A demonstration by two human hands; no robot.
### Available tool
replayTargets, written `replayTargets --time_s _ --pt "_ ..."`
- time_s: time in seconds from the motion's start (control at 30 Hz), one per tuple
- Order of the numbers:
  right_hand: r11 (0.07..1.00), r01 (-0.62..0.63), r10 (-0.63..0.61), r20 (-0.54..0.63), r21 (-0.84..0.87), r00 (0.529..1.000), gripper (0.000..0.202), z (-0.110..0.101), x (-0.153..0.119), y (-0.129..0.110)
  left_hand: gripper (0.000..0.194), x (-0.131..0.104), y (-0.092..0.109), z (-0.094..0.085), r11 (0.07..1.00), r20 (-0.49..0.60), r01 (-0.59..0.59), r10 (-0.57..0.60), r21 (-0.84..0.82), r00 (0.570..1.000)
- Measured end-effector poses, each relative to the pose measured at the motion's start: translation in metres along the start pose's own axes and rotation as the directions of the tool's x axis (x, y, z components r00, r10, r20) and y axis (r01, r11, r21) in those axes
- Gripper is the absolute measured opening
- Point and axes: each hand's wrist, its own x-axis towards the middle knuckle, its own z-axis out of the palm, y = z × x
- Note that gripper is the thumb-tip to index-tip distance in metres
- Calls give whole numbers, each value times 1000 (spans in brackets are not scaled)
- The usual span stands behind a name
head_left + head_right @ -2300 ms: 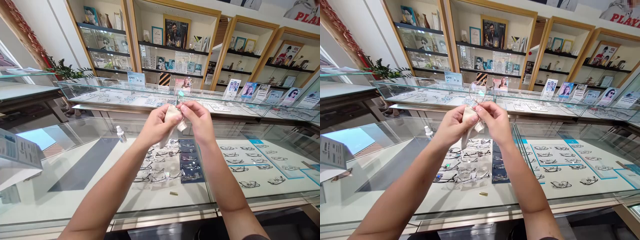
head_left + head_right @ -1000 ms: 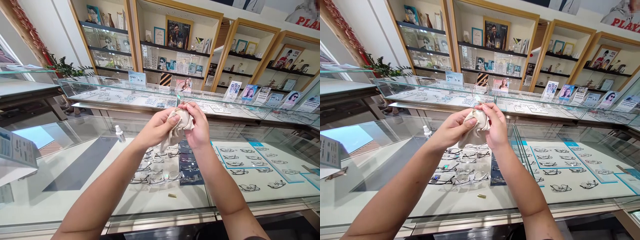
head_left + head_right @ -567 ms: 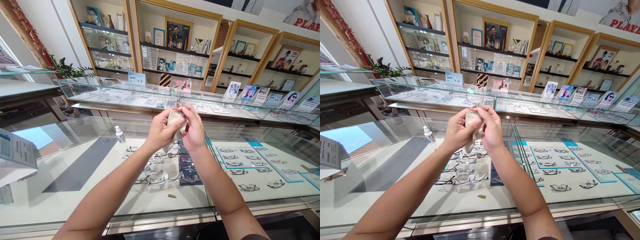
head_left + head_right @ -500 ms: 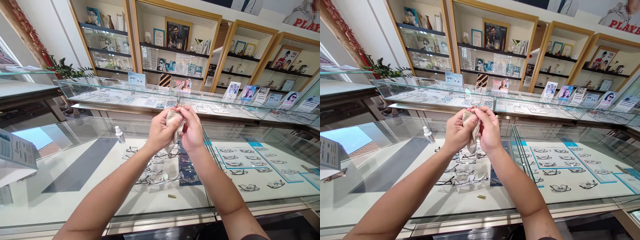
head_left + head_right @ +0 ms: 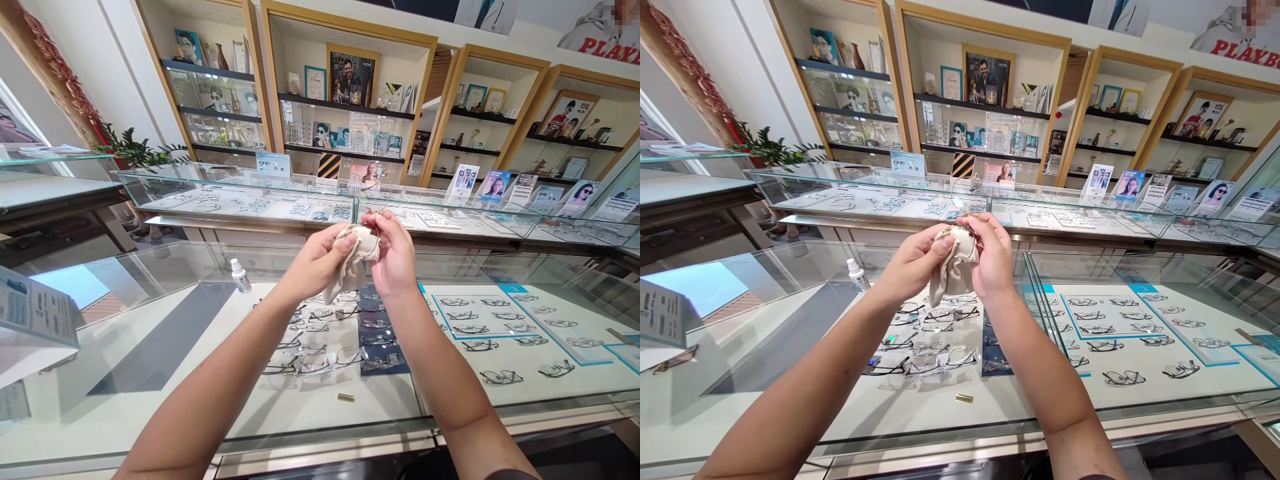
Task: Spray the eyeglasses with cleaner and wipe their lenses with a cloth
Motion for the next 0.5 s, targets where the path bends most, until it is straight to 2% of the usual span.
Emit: replayTargets --time_s 0.1,0.27,0.5 --pt "999 43 -44 -17 -31 999 16 -6 4 -5 45 0 0 -4 999 -5 41 -41 14 999" --pt "994 107 -107 -24 -6 994 15 -15 11 -14 42 2 -6 -11 992 -179 96 -79 84 981" --pt "982 140 -140 10 -130 990 20 -14 13 -15 41 7 -14 -23 979 -366 132 -181 -155 913"
